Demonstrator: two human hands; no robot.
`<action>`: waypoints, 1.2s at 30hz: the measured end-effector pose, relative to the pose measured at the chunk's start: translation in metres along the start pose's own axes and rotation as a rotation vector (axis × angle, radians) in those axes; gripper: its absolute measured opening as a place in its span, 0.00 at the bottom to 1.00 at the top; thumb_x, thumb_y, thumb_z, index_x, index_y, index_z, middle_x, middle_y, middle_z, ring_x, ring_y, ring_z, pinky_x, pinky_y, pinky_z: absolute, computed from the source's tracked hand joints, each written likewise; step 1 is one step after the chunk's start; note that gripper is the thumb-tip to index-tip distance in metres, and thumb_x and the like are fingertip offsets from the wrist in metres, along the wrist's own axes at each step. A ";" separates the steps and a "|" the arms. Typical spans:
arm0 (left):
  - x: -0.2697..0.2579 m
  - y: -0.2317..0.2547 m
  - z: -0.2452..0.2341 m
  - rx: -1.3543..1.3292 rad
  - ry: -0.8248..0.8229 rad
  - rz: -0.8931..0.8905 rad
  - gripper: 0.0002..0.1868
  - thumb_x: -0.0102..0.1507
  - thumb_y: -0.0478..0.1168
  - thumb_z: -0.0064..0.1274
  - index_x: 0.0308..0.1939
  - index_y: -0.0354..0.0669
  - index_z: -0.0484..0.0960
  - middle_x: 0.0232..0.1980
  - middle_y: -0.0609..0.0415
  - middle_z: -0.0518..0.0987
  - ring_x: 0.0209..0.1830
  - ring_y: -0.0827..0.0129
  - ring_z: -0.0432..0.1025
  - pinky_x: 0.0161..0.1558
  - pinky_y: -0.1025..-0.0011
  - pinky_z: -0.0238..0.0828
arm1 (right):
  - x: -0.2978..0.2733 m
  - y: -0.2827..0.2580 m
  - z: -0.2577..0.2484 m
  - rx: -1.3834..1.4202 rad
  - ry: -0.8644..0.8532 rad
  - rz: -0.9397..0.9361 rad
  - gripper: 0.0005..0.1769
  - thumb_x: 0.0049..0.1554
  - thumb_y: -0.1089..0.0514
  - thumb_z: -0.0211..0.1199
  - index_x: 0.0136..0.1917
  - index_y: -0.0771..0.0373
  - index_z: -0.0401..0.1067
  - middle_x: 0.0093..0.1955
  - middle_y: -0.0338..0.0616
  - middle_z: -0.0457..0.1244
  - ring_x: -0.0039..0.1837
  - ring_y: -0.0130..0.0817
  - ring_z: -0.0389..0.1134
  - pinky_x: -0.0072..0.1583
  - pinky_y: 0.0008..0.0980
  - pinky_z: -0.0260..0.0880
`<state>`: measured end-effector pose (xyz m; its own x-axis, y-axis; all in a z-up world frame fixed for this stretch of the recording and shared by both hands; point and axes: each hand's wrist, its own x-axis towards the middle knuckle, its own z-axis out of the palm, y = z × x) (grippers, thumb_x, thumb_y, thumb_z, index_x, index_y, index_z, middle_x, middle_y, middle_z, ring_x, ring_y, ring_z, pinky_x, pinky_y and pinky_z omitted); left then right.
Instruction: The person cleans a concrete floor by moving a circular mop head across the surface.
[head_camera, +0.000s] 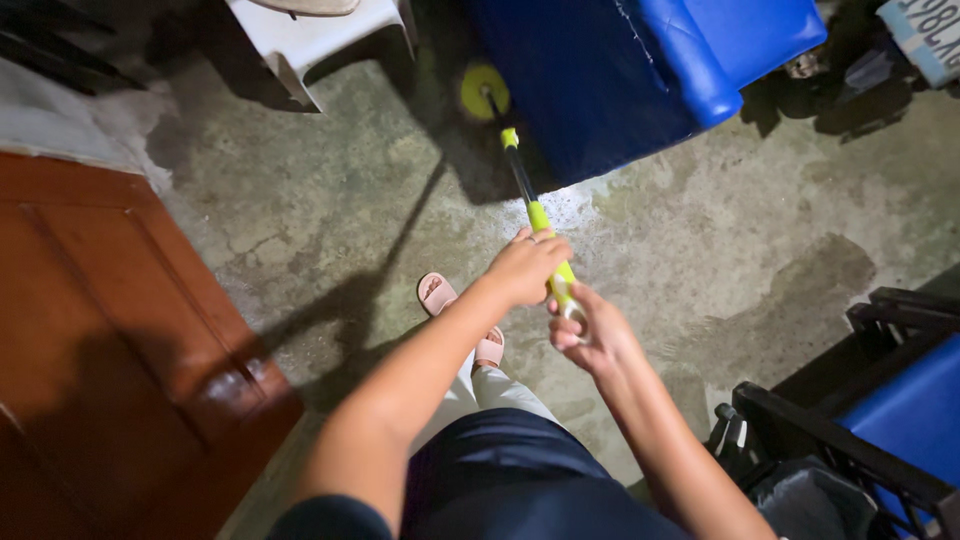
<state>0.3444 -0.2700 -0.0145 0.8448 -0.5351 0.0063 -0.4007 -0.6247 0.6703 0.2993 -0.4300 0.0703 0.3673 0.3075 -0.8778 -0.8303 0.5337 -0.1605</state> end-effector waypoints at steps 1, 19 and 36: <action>-0.007 0.008 -0.004 -0.001 -0.001 0.000 0.28 0.50 0.37 0.63 0.55 0.47 0.77 0.63 0.51 0.77 0.70 0.50 0.66 0.69 0.49 0.57 | -0.016 0.002 0.004 0.001 0.001 0.001 0.14 0.65 0.51 0.49 0.59 0.60 0.63 0.41 0.45 0.59 0.28 0.24 0.51 0.29 0.24 0.50; -0.004 0.028 0.001 -0.224 0.251 -0.030 0.13 0.55 0.35 0.58 0.44 0.47 0.77 0.54 0.49 0.80 0.67 0.46 0.69 0.59 0.56 0.71 | -0.053 0.000 0.034 0.089 0.082 -0.100 0.14 0.56 0.61 0.57 0.55 0.61 0.61 0.42 0.47 0.58 0.29 0.23 0.51 0.32 0.24 0.52; 0.099 -0.057 -0.057 -0.180 0.262 0.060 0.23 0.38 0.39 0.67 0.35 0.43 0.78 0.42 0.50 0.82 0.52 0.48 0.74 0.54 0.59 0.71 | 0.037 -0.087 0.090 0.252 0.107 -0.073 0.15 0.61 0.58 0.56 0.52 0.73 0.61 0.37 0.43 0.56 0.29 0.22 0.51 0.32 0.24 0.51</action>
<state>0.4715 -0.2550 -0.0093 0.8934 -0.3886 0.2254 -0.4033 -0.4729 0.7834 0.4224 -0.3943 0.0925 0.3649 0.1834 -0.9128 -0.6680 0.7346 -0.1194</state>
